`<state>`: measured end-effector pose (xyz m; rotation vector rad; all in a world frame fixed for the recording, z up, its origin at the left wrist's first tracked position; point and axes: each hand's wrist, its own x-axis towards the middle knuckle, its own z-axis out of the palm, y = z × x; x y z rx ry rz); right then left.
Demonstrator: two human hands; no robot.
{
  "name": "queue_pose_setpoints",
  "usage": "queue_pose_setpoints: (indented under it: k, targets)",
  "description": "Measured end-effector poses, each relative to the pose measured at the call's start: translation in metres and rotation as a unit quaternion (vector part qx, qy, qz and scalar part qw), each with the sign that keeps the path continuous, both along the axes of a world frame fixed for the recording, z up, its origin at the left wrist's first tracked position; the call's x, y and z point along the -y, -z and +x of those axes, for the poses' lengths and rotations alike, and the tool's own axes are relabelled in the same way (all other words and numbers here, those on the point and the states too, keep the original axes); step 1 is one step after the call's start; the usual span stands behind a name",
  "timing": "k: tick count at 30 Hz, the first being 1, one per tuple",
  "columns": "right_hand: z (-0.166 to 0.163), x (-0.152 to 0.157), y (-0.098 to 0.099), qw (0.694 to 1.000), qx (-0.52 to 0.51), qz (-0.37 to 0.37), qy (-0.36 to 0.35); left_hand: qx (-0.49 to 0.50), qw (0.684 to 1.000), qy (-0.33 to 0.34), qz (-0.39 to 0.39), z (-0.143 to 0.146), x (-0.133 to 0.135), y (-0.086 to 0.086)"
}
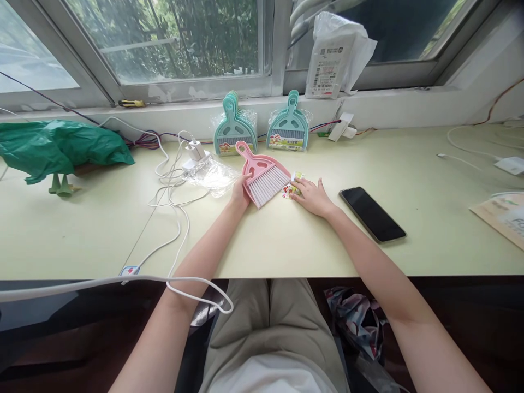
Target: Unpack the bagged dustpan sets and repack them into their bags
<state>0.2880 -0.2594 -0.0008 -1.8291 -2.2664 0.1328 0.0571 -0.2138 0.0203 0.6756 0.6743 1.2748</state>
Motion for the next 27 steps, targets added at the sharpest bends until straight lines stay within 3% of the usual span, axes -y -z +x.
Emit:
queue_pose_setpoints:
  k: [4,8,12,15,19,23,27]
  targets:
    - [-0.009,0.004,-0.007,0.998,-0.004,0.056,-0.005,-0.004,1.000,0.012,0.010,-0.001,0.000,0.001]
    - [-0.012,0.002,-0.011,0.990,-0.064,0.112,0.064,-0.002,1.000,0.018,0.008,-0.001,-0.001,0.002]
    - [-0.007,0.005,-0.022,0.943,-0.153,0.237,0.176,-0.003,0.999,0.034,-0.005,0.003,0.001,0.006]
    - [-0.009,0.015,-0.033,0.920,-0.157,0.288,0.216,-0.013,0.999,0.046,-0.008,0.010,0.006,0.007]
    - [-0.026,0.023,-0.034,0.940,-0.145,0.264,0.162,-0.012,0.995,0.095,0.034,0.020,0.016,0.003]
    - [-0.045,0.017,-0.016,0.975,-0.147,0.160,0.044,-0.011,0.991,0.111,0.069,0.026,0.026,-0.002]
    - [-0.050,0.013,-0.004,0.983,-0.161,0.083,-0.035,-0.017,0.992,0.107,0.070,0.027,0.025,0.002]
